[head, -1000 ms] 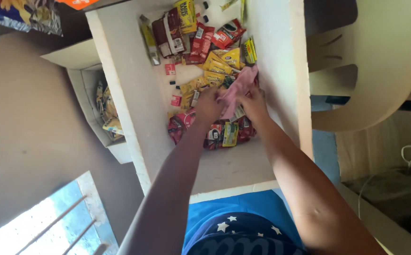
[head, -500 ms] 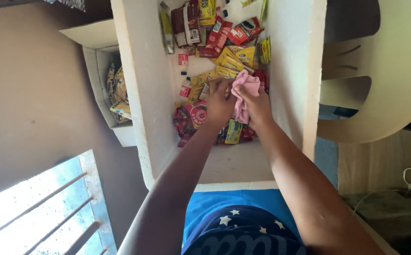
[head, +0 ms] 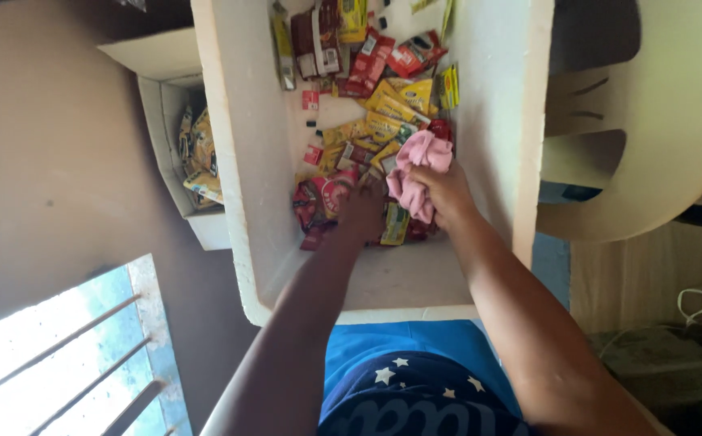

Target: Sort and restock various food packets and sachets from a bin onto store shelves.

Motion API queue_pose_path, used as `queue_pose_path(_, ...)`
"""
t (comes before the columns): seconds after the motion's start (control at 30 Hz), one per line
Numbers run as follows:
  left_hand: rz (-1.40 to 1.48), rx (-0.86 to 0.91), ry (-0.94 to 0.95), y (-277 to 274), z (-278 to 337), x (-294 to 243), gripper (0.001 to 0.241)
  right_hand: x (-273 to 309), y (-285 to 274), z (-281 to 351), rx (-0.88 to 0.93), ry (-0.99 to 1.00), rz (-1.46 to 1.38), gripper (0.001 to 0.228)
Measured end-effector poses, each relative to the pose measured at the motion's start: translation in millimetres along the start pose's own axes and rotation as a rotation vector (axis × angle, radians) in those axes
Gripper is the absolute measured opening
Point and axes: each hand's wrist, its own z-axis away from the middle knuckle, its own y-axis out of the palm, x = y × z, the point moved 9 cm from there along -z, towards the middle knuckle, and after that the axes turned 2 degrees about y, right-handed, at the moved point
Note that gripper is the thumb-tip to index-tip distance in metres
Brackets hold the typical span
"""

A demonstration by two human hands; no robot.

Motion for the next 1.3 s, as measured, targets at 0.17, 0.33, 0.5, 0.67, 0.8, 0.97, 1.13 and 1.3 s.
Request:
queue_pose_path(0.17, -0.524, 0.306, -0.029, 6.7, 3.3, -7.2, 0.054, 23.2, 13.0, 20.7, 0.070, -0.068, 0.090, 0.027)
queue_pose_path(0.33, 0.064, 0.161, -0.108, -28.0, -5.1, 17.8, 0.080, 79.6, 44.8, 59.7, 0.177, -0.315, 0.152, 0.043)
queue_pose_path(0.5, 1.299, 0.007, -0.048, -166.9, 51.0, -111.0, 0.087, 124.8, 114.7, 124.3, 0.363, -0.667, 0.192, 0.058)
queue_pose_path(0.67, 2.031, 0.026, 0.246, -214.2, 86.3, -175.8, 0.055, 175.5, 166.3, 211.8, -0.155, -1.405, 0.908, 0.044)
queue_pose_path(0.8, 1.812, -0.192, 0.260, -254.9, 117.6, -181.7, 0.052, 195.4, 160.1, 194.1, -0.061, -1.323, 0.800, 0.040)
queue_pose_path(0.97, 1.267, -0.083, 0.123, -271.9, 171.0, -191.0, 0.064, 204.9, 104.1, 96.4, 0.070, -0.891, 0.403, 0.028)
queue_pose_path(1.13, 1.494, -0.259, 0.372, -300.4, 168.1, -172.5, 0.052, 229.6, 103.9, 159.1, 0.014, -0.792, 0.316, 0.028)
queue_pose_path(1.3, 1.388, -0.423, 0.117, -272.1, 143.5, -163.0, 0.066, 206.8, 199.8, 293.4, 0.262, -1.328, 0.635, 0.040)
